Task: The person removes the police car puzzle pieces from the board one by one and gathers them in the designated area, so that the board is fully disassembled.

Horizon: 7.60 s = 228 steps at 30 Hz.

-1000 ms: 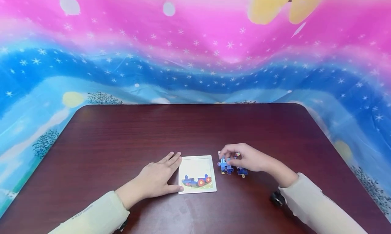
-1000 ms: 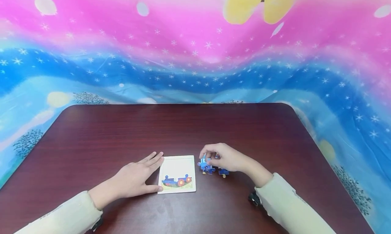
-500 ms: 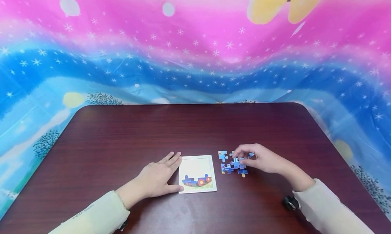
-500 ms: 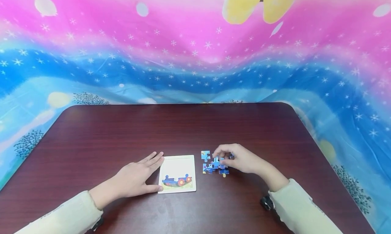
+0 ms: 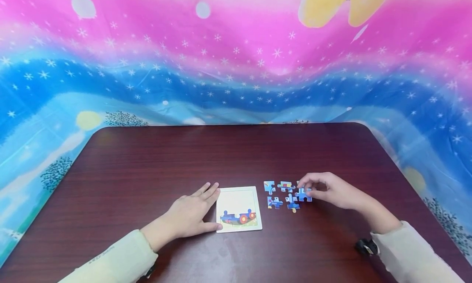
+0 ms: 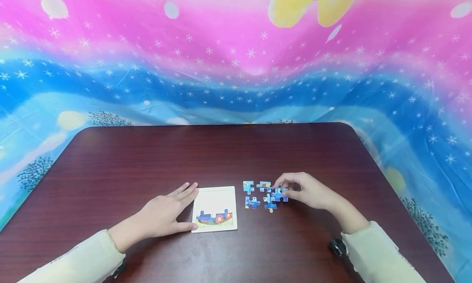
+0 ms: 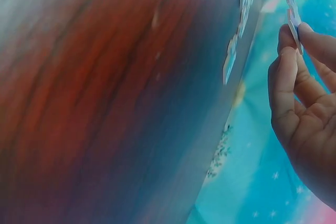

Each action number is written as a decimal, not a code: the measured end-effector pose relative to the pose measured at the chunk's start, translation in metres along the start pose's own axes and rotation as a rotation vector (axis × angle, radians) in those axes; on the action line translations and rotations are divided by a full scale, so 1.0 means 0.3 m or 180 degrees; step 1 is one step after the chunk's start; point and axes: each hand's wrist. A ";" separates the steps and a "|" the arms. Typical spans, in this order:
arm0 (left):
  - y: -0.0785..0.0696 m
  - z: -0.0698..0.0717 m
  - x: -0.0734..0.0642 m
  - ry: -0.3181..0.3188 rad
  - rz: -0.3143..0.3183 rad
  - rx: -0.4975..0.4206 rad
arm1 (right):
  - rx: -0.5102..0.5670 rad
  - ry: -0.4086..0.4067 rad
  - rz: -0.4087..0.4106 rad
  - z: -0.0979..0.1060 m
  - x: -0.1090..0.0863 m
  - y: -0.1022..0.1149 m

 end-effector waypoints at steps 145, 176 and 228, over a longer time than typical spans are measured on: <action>0.010 0.010 0.004 0.0040 -0.0015 -0.0179 | 0.0451 0.1321 0.0471 -0.355 0.382 0.337; 0.010 0.008 0.010 0.0106 0.0014 -0.0158 | 0.0709 0.1147 0.0552 -0.324 0.371 0.325; 0.015 0.008 0.011 0.0140 0.0018 -0.0097 | 0.0562 0.0730 0.0172 -0.146 0.104 0.122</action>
Point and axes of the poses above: each hand's wrist, its own x-axis towards the middle knuckle, its own z-axis out of the back of the hand, y = z × x, and after that the axes turned 3 degrees about x, right-handed
